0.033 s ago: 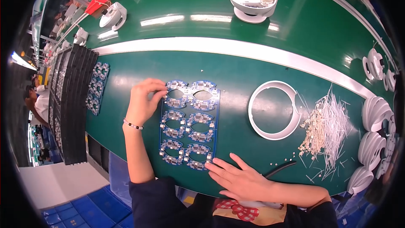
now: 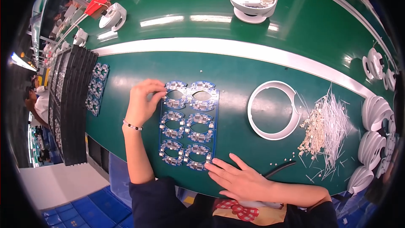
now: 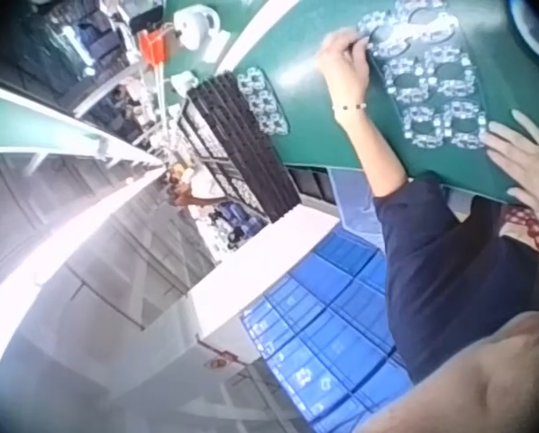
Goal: Assemble LED light fixtures by separating PCB components and fitting them into housings on a factory production line.
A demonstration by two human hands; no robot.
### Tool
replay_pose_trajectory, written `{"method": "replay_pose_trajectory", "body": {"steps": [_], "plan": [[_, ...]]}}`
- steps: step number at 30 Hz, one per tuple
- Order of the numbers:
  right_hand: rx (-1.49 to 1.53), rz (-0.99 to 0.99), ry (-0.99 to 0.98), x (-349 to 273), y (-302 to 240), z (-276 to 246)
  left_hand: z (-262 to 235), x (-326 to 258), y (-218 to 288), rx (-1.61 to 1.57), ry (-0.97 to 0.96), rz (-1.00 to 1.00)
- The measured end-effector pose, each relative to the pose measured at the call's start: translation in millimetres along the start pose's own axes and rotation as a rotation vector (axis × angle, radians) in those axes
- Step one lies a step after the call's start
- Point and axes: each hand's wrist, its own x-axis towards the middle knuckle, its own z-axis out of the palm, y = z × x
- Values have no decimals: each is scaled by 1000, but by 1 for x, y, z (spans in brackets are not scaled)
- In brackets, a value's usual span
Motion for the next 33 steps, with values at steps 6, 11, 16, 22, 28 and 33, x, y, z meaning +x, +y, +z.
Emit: {"method": "replay_pose_trajectory", "body": {"steps": [6,11,16,22,28,33], "plan": [[17,2,-19,-4,3,1,10,1,5,40,54,38],[34,-71,117,-9,2,6,9,2,22,-58,95,9],[-27,-83,334,-68,-8,-18,31,8,112,-20,-8,539],[-129,360,-143,-112,-14,-37,97,-5,184,-351,-450,912],[-126,403,-98,-115,-18,-53,75,6,205,-306,-229,883],[-392,307,-67,-131,-5,-61,60,2,176,-234,-154,778]]}}
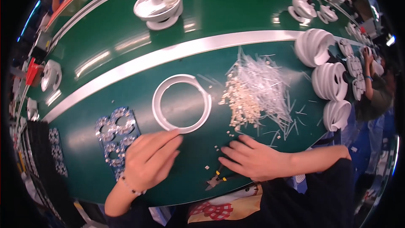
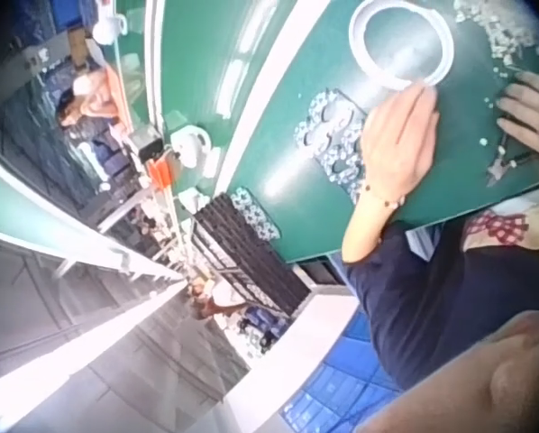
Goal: Assemble LED light fixtures by separating PCB components and fitting them into housings on a factory production line.
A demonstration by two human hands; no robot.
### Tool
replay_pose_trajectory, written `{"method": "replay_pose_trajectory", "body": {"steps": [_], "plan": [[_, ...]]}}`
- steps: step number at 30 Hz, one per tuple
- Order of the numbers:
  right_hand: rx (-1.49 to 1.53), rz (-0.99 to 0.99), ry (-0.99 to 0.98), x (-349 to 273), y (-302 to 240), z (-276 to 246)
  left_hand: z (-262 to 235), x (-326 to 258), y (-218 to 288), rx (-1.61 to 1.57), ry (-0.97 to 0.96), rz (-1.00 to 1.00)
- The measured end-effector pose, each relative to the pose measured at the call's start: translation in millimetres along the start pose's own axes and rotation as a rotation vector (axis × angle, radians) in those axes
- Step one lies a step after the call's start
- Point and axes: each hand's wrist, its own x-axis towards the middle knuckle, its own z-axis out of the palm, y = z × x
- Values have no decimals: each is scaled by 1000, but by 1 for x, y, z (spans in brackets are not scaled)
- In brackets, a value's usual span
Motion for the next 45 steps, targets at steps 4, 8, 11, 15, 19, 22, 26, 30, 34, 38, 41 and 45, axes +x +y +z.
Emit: {"method": "replay_pose_trajectory", "body": {"steps": [4,8,11,15,19,22,26,30,34,38,41,45], "plan": [[-246,-155,31,10,30,0,-8,-34,0,18,22,-77],[-398,-84,237,21,52,-26,-20,-57,9,84,42,-211],[-452,59,692,36,94,-57,-25,-60,-1,127,55,-193],[-674,96,1089,64,179,-153,-33,-50,-1,163,85,-154],[-830,-19,1065,106,284,-206,-24,-50,-15,159,196,-193],[-924,218,653,151,327,-205,-22,-64,-13,210,343,-302],[-903,63,460,198,340,-189,-28,-81,-14,258,437,-418],[-982,105,189,208,346,-179,-27,-88,-22,224,395,-449],[-960,84,121,205,352,-179,-31,-85,-22,200,383,-451],[-922,95,61,201,356,-178,-30,-87,-25,187,402,-442],[-926,130,86,200,358,-175,-28,-88,-28,198,404,-430],[-933,115,73,195,361,-172,-26,-87,-27,197,392,-460]]}}
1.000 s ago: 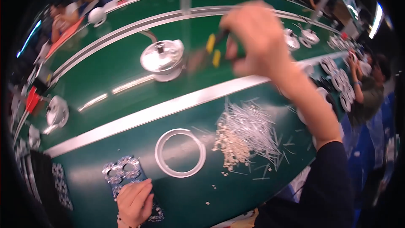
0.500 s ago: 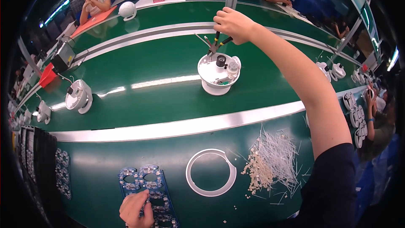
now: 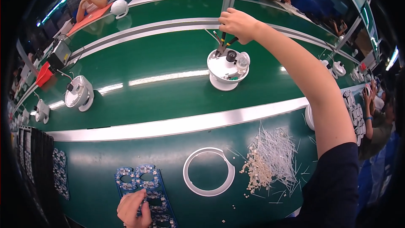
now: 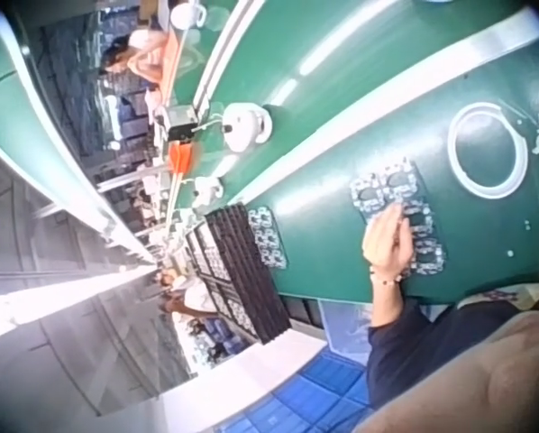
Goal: Assemble LED light fixtures by separating PCB components and fitting them into housings on a factory production line.
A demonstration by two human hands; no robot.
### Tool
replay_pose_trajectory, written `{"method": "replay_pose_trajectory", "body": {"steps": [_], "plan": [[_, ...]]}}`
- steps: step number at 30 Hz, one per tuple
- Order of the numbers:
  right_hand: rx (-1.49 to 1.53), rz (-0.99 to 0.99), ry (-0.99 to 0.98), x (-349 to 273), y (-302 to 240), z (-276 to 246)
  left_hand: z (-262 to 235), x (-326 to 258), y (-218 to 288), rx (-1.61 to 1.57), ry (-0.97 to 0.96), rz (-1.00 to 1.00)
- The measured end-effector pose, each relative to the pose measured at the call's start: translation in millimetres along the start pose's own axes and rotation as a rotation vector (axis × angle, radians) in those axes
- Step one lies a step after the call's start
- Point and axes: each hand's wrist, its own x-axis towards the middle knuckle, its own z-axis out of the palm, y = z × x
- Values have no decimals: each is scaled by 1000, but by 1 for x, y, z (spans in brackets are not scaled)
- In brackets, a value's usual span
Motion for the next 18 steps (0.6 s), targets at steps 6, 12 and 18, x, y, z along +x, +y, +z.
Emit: {"method": "replay_pose_trajectory", "body": {"steps": [6,12,18], "plan": [[38,71,-181,-5,1,0,-1,0,-1,20,-24,-6],[58,68,120,-54,27,-11,0,0,-2,14,-9,12],[106,57,193,-85,17,-21,2,1,-1,5,-3,36]]}}
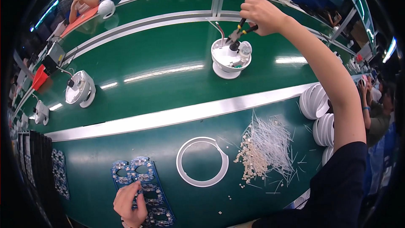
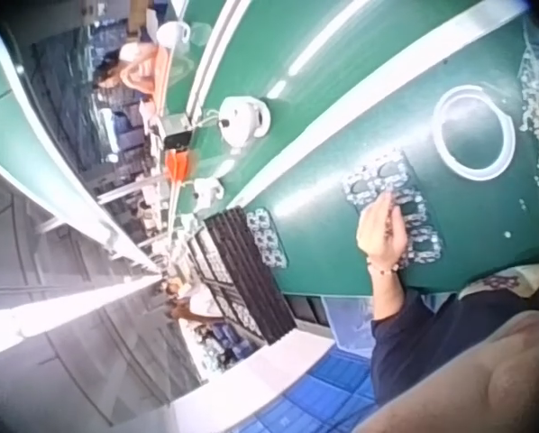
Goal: Assemble LED light fixtures by separating PCB components and fitting them into housings on a factory production line.
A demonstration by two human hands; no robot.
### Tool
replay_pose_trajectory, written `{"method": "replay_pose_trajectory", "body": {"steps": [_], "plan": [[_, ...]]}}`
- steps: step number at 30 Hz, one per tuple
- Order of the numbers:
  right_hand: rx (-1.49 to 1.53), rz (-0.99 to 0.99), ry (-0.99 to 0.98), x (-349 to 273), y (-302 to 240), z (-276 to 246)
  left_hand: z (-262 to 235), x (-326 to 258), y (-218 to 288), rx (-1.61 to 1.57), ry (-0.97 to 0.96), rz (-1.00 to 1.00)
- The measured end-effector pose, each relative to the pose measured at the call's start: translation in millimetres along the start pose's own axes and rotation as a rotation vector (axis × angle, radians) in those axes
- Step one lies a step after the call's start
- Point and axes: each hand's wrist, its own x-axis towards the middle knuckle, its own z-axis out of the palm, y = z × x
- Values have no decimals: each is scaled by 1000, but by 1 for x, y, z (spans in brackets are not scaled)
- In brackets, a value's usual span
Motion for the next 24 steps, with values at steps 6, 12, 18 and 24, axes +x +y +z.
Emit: {"method": "replay_pose_trajectory", "body": {"steps": [6,12,18,24], "plan": [[-79,-76,-211,-18,-15,-17,2,-2,2,-3,-7,-4],[-150,-27,-298,-31,-26,-6,4,-2,3,22,-29,-19],[-208,-8,-325,-35,-32,-6,4,-3,2,23,-27,-42],[-248,44,-410,-46,-33,-2,1,-4,1,17,-48,-53]]}}
